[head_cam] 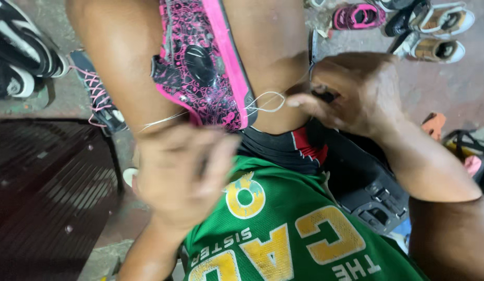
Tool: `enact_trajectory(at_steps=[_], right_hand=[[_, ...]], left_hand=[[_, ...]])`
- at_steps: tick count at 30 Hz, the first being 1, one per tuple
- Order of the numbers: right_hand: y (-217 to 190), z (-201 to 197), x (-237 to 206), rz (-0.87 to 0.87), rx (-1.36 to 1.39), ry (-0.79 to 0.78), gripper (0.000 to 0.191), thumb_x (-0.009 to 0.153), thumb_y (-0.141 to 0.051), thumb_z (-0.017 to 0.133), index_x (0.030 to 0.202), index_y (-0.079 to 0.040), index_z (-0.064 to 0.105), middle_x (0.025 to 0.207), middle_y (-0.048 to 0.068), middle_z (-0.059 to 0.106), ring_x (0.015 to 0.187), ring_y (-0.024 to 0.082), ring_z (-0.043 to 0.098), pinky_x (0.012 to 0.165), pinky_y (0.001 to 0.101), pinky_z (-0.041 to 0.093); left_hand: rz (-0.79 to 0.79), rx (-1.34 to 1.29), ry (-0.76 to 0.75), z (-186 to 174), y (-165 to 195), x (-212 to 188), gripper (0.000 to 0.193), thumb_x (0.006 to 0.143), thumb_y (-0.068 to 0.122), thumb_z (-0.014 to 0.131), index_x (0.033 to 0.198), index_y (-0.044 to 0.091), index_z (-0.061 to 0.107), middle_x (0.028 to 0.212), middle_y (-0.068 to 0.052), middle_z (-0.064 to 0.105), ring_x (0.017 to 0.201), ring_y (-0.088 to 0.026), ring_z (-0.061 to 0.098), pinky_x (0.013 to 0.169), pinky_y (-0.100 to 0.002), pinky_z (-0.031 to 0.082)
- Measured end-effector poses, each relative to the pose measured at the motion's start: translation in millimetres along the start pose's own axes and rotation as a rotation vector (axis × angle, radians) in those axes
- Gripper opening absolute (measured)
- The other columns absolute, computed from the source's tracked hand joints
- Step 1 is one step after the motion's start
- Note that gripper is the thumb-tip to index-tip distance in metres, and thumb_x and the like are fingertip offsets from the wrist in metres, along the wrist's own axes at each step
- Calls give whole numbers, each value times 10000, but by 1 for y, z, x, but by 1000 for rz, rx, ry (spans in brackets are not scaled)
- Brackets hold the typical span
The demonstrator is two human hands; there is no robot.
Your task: The person sits on the floor and sews a pink and black shoe using a needle and white thread. They repeatedly insert the needle through the shoe's upper and pull the thread to secure stitches.
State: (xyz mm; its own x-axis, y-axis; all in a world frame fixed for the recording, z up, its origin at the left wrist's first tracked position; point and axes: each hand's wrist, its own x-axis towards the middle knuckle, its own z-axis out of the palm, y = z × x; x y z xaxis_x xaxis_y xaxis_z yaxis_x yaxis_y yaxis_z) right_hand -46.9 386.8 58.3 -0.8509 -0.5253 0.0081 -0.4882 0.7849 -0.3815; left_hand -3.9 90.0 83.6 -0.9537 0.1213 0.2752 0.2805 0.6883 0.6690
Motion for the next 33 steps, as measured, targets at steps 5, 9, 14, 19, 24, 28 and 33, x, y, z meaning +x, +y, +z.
enact_trajectory(at_steps=[5, 9, 14, 19, 24, 28, 33], right_hand=[[-17, -11, 14, 28, 37, -21, 407, 897, -460, 843, 825, -94, 679, 693, 52, 610, 605, 229, 597, 569, 377, 447], [-27, -15, 29, -134, 134, -32, 292, 775, -430, 863, 928, -188, 803, 669, 43, 645, 578, 216, 635, 513, 360, 482], [-37, 5, 25, -109, 323, 31, 445, 806, -351, 831, 1057, -4, 709, 885, 148, 718, 664, 212, 693, 578, 343, 549], [-33, -15, 11, 108, 724, -271, 126, 890, -169, 786, 972, -90, 732, 852, -11, 761, 719, 84, 749, 608, 268, 590], [-53, -29, 23, 304, 711, -148, 114, 867, -184, 847, 951, -130, 793, 747, -42, 733, 549, 99, 641, 502, 286, 467], [-58, -3, 32, 9, 462, -19, 150, 900, -143, 809, 1015, -80, 736, 934, 69, 722, 731, 218, 700, 637, 326, 551], [29, -28, 11, 119, 0, 83, 158, 948, -68, 719, 1105, -55, 707, 1044, 122, 681, 839, 278, 683, 732, 385, 548]], left_hand=[[258, 146, -98, 21, 15, 20, 248, 852, 138, 838, 1073, 87, 738, 1020, -49, 679, 746, -197, 577, 563, -299, 458], [94, -73, -174, 27, 13, 30, 178, 936, 58, 782, 1079, 95, 681, 988, -51, 663, 799, -217, 584, 679, -327, 476], [-226, -561, -300, 12, 4, 28, 216, 1015, -7, 642, 1216, 56, 590, 879, -72, 628, 794, -141, 603, 737, -266, 481], [-521, -941, -604, -2, -1, 29, 429, 985, 27, 549, 1410, 71, 521, 1024, -45, 757, 674, -109, 674, 629, -237, 584], [-189, -395, -470, 16, 6, 22, 717, 870, 154, 829, 1495, 106, 480, 944, -73, 634, 712, -149, 619, 599, -297, 546], [9, -332, -223, 21, 6, 14, 868, 875, 191, 878, 1559, 103, 351, 1182, -108, 598, 815, -168, 597, 662, -294, 543], [-142, -365, -319, 19, 0, 13, 980, 805, 312, 946, 1563, 79, 370, 1078, -73, 572, 668, -130, 539, 579, -282, 512]])
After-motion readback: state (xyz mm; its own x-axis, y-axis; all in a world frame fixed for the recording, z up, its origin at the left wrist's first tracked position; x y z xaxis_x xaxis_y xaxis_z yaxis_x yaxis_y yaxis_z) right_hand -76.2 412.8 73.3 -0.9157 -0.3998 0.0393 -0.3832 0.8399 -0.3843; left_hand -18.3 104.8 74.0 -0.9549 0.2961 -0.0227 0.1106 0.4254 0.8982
